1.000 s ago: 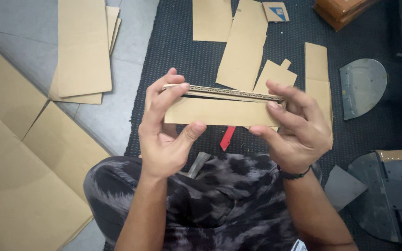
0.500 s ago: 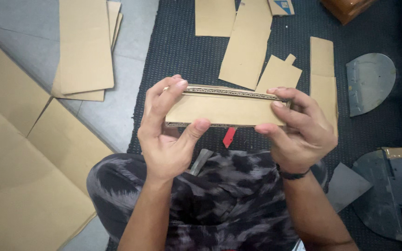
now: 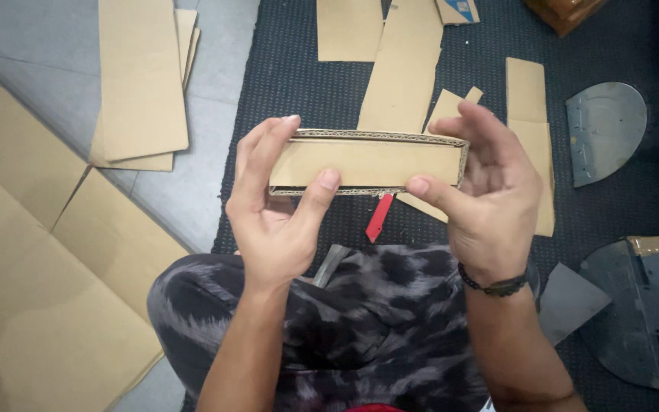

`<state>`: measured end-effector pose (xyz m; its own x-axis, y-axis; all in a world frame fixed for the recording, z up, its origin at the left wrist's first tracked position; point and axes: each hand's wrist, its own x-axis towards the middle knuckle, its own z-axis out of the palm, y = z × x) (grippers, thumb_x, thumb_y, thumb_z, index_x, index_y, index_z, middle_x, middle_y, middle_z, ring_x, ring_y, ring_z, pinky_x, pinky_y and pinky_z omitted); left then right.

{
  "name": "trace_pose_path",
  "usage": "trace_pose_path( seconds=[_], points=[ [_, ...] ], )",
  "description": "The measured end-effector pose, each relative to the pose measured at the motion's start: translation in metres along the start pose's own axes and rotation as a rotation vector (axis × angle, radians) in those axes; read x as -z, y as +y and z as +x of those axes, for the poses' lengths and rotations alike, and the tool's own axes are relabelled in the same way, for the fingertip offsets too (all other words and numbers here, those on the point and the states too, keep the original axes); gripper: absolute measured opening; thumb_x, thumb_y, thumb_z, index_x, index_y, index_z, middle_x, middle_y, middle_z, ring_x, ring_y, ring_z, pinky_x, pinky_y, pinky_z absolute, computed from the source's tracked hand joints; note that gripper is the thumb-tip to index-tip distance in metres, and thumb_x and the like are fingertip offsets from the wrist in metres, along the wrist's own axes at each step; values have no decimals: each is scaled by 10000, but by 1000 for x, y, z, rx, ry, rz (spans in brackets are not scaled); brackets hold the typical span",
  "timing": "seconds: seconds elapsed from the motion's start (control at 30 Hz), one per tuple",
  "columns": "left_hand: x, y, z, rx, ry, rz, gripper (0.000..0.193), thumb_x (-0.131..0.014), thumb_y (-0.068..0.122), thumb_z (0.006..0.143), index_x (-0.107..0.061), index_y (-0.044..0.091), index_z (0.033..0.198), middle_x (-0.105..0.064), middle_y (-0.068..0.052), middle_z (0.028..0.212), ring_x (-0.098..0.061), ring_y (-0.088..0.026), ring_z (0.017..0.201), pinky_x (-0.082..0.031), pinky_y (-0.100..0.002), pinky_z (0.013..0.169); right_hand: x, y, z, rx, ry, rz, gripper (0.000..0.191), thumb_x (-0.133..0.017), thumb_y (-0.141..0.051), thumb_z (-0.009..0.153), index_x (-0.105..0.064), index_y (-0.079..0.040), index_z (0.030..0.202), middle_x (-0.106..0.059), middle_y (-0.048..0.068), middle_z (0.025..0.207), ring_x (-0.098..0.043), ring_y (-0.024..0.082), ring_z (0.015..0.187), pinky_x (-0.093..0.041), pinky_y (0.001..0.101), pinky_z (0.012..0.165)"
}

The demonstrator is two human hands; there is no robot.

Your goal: The person cuts and folds cardboard pieces using a utility knife, then secures the edges with clear packing tape to form a small rectangular box. The person repeats the process to assemble a second box.

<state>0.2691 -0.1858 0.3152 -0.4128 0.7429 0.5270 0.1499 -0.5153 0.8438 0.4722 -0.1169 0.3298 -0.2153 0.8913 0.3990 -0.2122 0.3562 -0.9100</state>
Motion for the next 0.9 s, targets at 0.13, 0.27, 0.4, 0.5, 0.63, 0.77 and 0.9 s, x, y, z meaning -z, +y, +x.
trace_pose_path(
  seconds=[0.13, 0.27, 0.4, 0.5, 0.63, 0.77, 0.9],
  points=[
    [-4, 3, 2, 20, 6, 1, 444, -751, -29, 1007, -573, -4, 1413, -528, -135, 1407, -580, -182, 1260, -511, -280, 1088, -2, 6, 7, -243, -8, 264, 701, -745, 121, 835, -473, 56, 1478, -570, 154, 1447, -578, 224, 1339, -495, 367, 1155],
    [-5, 2, 8, -31, -24, 88, 444, -702, 27, 1039, -520, -9, 1442, -511, -161, 1414, -566, -232, 1285, -488, -308, 1115, -8, 11, 6, -176, -16, 321, 621, -701, 39, 938, -457, 68, 1509, -548, 136, 1464, -534, 204, 1385, -432, 350, 1214],
    [5, 4, 11, -128, -87, 299, 504, -643, 136, 1062, -474, -1, 1517, -536, -213, 1457, -585, -320, 1313, -473, -372, 1176, -15, 16, 1, -135, 55, 331, 513, -616, -74, 1033, -450, 61, 1498, -559, 140, 1438, -540, 203, 1336, -427, 350, 1195],
    [17, 6, 16, -176, -208, 405, 519, -579, 230, 1107, -433, -4, 1547, -521, -250, 1469, -554, -386, 1376, -452, -405, 1182, -18, 21, -1, -59, 72, 263, 410, -534, -155, 1111, -467, 49, 1460, -567, 140, 1384, -551, 195, 1294, -437, 355, 1174],
    [27, 17, 21, -194, -338, 619, 547, -545, 305, 1117, -429, -13, 1547, -513, -276, 1489, -539, -449, 1375, -421, -482, 1214, -15, 27, 1, -66, 76, 232, 341, -494, -161, 1108, -462, 22, 1394, -561, 155, 1360, -551, 205, 1278, -435, 383, 1181],
    [32, 31, 35, -283, -394, 842, 550, -494, 291, 1091, -410, -20, 1537, -550, -302, 1431, -545, -441, 1353, -319, -548, 1179, -11, 29, 6, -69, 62, 243, 314, -461, -160, 1124, -457, 17, 1383, -557, 160, 1367, -544, 217, 1300, -427, 396, 1201],
    [37, 38, 64, 147, -353, 313, 421, -396, 245, 1093, -529, -28, 1384, -651, -236, 1338, -583, -358, 1290, -436, -412, 1094, -13, 32, 11, -33, 61, 209, 297, -451, -144, 1135, -462, 23, 1380, -561, 163, 1370, -544, 225, 1316, -426, 401, 1224]
  ],
)
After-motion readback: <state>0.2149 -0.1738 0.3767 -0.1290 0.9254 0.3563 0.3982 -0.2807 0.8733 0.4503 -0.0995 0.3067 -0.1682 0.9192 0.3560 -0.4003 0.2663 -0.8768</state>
